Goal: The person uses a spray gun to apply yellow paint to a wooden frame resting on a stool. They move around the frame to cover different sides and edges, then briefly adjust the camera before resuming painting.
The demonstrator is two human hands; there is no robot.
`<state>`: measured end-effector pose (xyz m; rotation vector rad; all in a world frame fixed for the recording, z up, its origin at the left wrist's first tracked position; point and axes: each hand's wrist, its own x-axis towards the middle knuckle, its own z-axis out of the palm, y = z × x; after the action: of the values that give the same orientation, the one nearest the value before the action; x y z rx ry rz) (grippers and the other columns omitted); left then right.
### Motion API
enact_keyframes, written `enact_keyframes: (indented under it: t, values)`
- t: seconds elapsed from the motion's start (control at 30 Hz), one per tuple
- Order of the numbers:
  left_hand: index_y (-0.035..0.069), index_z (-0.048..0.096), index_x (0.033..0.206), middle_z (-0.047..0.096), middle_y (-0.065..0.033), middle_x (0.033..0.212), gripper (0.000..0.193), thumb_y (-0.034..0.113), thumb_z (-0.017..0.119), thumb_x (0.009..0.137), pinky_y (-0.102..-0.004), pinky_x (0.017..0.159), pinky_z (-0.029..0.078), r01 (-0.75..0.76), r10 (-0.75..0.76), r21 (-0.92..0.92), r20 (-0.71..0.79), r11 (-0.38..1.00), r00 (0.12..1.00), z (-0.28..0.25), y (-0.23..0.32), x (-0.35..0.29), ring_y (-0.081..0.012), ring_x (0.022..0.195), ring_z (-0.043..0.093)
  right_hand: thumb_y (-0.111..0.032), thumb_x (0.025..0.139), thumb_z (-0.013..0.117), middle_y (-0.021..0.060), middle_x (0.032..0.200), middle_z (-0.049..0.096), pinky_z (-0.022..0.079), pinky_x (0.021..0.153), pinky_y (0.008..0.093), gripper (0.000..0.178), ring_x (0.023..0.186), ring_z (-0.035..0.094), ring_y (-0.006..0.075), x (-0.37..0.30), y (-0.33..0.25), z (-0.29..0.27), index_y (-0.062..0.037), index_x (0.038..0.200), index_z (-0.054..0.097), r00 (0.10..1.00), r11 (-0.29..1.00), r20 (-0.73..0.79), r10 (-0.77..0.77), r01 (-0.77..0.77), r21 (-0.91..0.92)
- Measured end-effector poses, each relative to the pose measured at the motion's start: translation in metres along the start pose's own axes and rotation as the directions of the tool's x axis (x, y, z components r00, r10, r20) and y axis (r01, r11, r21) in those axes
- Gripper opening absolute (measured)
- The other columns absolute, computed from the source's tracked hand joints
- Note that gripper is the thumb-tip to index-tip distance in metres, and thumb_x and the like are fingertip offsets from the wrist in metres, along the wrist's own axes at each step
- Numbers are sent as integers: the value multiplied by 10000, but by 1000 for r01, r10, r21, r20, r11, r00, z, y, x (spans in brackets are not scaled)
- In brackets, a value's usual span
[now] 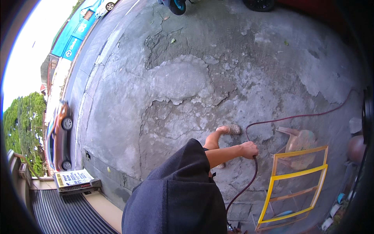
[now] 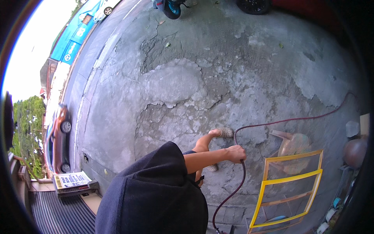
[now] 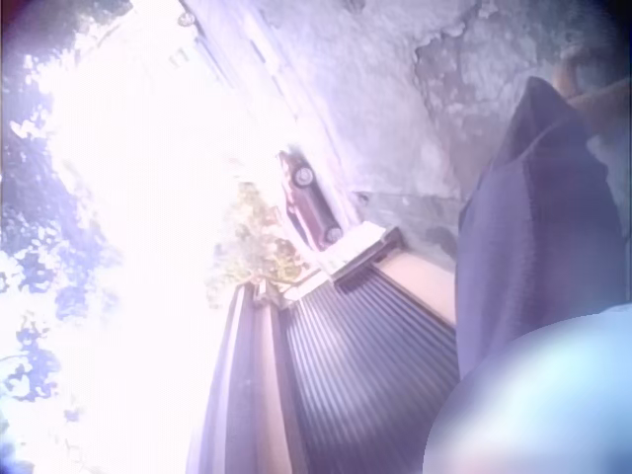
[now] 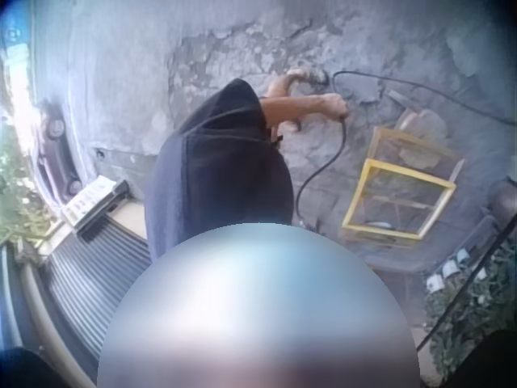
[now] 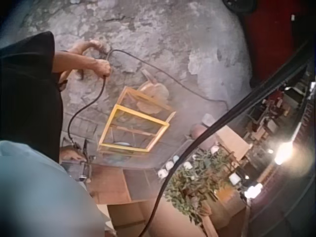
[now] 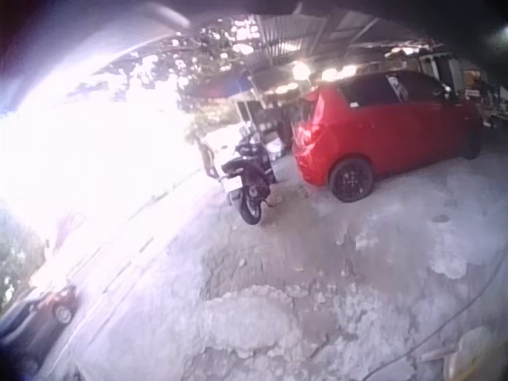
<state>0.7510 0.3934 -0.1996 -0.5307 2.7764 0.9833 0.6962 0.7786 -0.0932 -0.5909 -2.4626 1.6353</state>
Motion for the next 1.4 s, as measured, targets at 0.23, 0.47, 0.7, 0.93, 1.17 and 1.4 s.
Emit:
enact_keyframes:
  t: [0.23, 0.47, 0.7, 0.93, 1.17, 1.4]
  values:
    - [108, 752, 825, 716, -137, 798, 227, 321, 706, 758, -492, 686, 541, 125, -123, -30, 67, 992, 990, 18, -26, -37, -357, 800, 701, -504, 1018, 545, 101, 795, 644, 448, 561, 350, 547, 608, 521, 186, 0, -14, 10, 32, 1073, 641, 997, 998, 43, -66, 66, -6]
    - [109, 755, 887, 725, -137, 850, 269, 344, 708, 767, -488, 727, 544, 145, -145, 23, 322, 989, 936, 5, -34, -76, -352, 846, 703, -485, 1021, 552, 103, 774, 634, 463, 581, 370, 540, 629, 538, 198, -6, -13, 3, 46, 1073, 640, 994, 995, -38, -105, 104, -7]
    - [109, 759, 950, 735, -137, 901, 316, 368, 710, 776, -484, 767, 548, 104, -144, 105, 525, 989, 839, 15, -50, -101, -347, 892, 705, -466, 1024, 559, 105, 753, 623, 478, 600, 390, 533, 650, 555, 211, -6, 16, -48, 59, 1073, 639, 980, 986, -135, -144, 131, -100]
    - [105, 674, 1258, 703, -136, 1204, 504, 384, 683, 838, -446, 965, 501, -27, 25, -5, 591, 1000, 806, 36, -79, -91, -348, 1126, 649, -396, 1043, 551, 123, 951, 704, 528, 661, 356, 447, 731, 639, 209, -47, 26, -29, 20, 1130, 688, 970, 987, -208, -129, 105, -122]
    - [101, 708, 839, 694, -160, 774, 402, 445, 562, 988, -507, 726, 526, -254, 191, 103, 413, 962, 890, 31, -45, -52, -387, 796, 673, -328, 1032, 601, 40, 757, 648, 338, 414, 246, 358, 506, 472, 52, -51, 70, -41, 11, 949, 681, 927, 971, -290, 239, -219, 101]
    - [80, 642, 755, 617, -124, 659, 368, 359, 589, 989, -471, 550, 485, -508, 383, 140, 499, 850, 777, 15, 6, -30, -349, 591, 627, -361, 1042, 562, 61, 706, 663, 344, 374, 288, 422, 404, 459, 75, -22, 103, -63, 18, 901, 680, 858, 977, -486, 169, -211, -32]
